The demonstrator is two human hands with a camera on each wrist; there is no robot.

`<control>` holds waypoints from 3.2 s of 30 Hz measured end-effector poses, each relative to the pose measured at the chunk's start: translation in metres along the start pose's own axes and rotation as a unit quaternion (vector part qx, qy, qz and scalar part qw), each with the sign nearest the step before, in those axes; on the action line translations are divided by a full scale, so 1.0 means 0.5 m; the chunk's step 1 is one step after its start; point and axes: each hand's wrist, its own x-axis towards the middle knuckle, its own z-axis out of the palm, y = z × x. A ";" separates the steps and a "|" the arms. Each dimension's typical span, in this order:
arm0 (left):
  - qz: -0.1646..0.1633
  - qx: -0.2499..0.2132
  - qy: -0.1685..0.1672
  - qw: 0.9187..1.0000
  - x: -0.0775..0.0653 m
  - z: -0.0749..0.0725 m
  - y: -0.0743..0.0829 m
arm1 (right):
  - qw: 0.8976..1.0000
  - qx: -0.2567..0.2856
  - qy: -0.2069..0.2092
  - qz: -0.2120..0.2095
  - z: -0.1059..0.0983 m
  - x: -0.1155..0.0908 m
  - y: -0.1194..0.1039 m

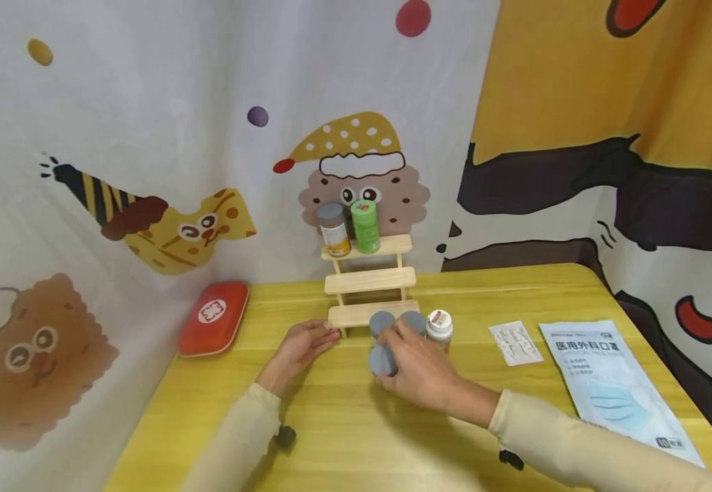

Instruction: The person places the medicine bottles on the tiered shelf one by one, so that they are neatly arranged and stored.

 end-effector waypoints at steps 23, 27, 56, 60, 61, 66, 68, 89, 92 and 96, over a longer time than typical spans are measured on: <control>0.002 -0.001 0.002 1.000 0.002 0.000 -0.003 | 0.993 0.111 0.000 -0.043 0.003 -0.004 0.012; 0.000 -0.005 0.000 1.000 0.003 0.000 -0.003 | 0.990 0.130 0.009 -0.044 -0.009 0.000 0.016; 0.009 0.000 0.000 1.000 0.008 -0.003 -0.007 | 0.985 0.113 0.097 -0.091 -0.161 0.084 0.030; 0.008 -0.001 0.002 1.000 0.007 -0.001 -0.006 | 0.985 0.103 0.107 -0.082 -0.169 0.096 0.029; 0.009 0.000 0.002 1.000 0.007 -0.001 -0.006 | 0.985 0.102 0.110 -0.081 -0.171 0.100 0.029; 0.004 0.000 0.004 1.000 0.007 -0.001 -0.008 | 0.983 0.088 0.138 -0.084 -0.175 0.119 0.037; 0.002 0.001 0.005 1.000 0.007 -0.001 -0.008 | 0.981 0.088 0.149 -0.083 -0.174 0.126 0.043; 0.001 -0.002 0.002 1.000 0.005 0.000 -0.001 | 0.965 0.179 0.192 0.026 -0.184 0.221 0.102; 0.001 -0.003 0.003 1.000 0.004 0.002 -0.001 | 0.963 0.180 0.195 0.044 -0.185 0.233 0.103; 0.000 -0.004 0.008 1.000 0.005 0.002 -0.002 | 0.959 0.184 0.206 0.062 -0.183 0.251 0.104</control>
